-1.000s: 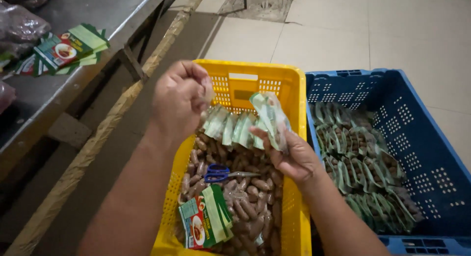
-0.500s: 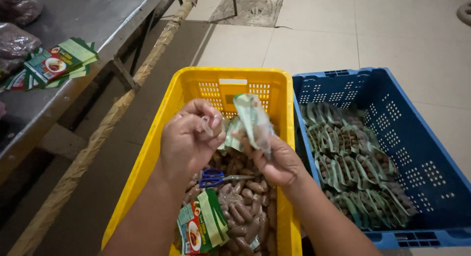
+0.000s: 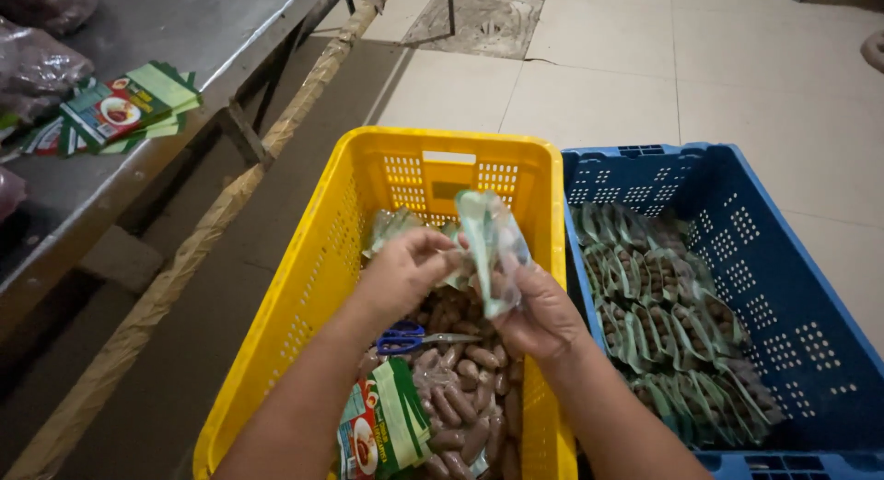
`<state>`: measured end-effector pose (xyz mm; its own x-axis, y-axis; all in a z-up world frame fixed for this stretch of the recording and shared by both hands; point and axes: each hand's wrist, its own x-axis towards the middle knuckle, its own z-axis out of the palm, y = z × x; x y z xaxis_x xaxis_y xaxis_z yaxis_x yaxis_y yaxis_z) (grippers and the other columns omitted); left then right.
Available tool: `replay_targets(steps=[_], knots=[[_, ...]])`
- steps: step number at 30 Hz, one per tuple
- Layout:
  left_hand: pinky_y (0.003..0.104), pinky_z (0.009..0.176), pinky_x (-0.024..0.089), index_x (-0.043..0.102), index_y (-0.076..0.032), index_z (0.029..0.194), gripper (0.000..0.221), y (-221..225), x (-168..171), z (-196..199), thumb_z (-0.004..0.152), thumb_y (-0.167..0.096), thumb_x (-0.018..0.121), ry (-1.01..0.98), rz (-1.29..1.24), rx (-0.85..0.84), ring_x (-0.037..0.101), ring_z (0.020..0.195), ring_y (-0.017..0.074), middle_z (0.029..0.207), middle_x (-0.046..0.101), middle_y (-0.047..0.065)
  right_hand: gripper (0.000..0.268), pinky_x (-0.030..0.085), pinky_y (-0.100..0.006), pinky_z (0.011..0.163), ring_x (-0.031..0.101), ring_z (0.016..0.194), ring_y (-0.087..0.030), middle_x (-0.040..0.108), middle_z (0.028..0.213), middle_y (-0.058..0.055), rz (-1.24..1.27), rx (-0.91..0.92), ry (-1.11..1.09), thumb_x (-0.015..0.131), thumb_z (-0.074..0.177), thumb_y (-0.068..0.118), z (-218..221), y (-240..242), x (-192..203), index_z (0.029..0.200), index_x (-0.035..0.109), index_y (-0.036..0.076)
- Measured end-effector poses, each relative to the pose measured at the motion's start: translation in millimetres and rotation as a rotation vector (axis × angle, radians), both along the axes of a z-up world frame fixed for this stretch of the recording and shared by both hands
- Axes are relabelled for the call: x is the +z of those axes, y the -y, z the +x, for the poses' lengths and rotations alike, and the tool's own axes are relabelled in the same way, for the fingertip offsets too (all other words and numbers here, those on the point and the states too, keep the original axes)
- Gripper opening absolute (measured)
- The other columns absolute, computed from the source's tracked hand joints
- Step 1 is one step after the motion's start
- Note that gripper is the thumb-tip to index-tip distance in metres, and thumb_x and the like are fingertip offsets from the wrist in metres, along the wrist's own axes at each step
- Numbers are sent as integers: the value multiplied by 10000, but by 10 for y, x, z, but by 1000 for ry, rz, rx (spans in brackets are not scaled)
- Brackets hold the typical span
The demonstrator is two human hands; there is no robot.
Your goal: The person is sorting and packing small plastic-wrapped sausage packets from a yellow crate into a blue crate.
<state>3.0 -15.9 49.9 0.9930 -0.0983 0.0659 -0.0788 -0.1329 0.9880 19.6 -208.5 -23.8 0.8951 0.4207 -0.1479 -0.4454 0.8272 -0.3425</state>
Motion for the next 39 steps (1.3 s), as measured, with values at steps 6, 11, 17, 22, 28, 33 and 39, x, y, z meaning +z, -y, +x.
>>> replay_targets(steps=[6, 11, 17, 22, 28, 33, 39], knots=[[248, 670, 522, 745, -45, 979, 171, 190, -9, -140, 823, -107, 717, -185, -341, -42, 645, 714, 121, 804, 741, 75, 306, 549, -667, 956, 718, 1034, -431, 726, 1141, -246, -303, -82, 54, 691, 909, 26, 64, -6, -343, 1211, 656, 4], [245, 501, 557, 757, -39, 1074, 289, -1, -145, 9, 809, -133, 825, -356, -383, 58, 679, 597, 124, 798, 762, 83, 284, 587, -625, 919, 748, 983, -377, 757, 1110, -191, -406, -74, 86, 706, 924, 210, 7, -19, -236, 1173, 679, 76], [145, 507, 408, 688, 61, 1144, 285, -648, 480, -128, 909, -99, 710, -90, -171, 198, 522, 597, 24, 767, 639, 29, 353, 608, -590, 884, 751, 978, -332, 763, 1090, -143, -452, -63, 58, 602, 988, 386, -64, -77, 159, 1163, 654, 84], [190, 523, 427, 725, 78, 1064, 260, -606, 597, -240, 837, -38, 776, -45, -61, 97, 538, 604, 84, 764, 683, 84, 360, 616, -576, 850, 754, 954, -331, 758, 1104, -140, -432, -72, 51, 603, 981, 405, -89, -116, 276, 1155, 648, 93], [259, 642, 509, 815, -40, 972, 262, -528, 67, -62, 736, -129, 883, -29, 224, -2, 637, 674, 126, 780, 754, 67, 315, 585, -662, 870, 746, 966, -409, 750, 1111, -193, -438, -60, 77, 592, 1001, 342, -18, -55, 35, 1165, 652, 80], [293, 663, 532, 793, -140, 764, 163, -320, -123, 86, 717, -268, 883, 146, 331, -48, 675, 675, 133, 683, 716, 23, 301, 626, -606, 681, 764, 894, -409, 753, 1048, -227, -513, -46, 111, 651, 974, 299, -204, -180, 342, 1124, 654, 39], [358, 668, 515, 650, -107, 683, 178, 6, -265, 174, 741, -253, 731, 241, 482, -35, 638, 622, 238, 605, 609, 64, 247, 624, -621, 778, 771, 897, -365, 750, 1001, -167, -492, -83, 109, 730, 932, 270, -59, -84, 114, 1058, 665, 67]])
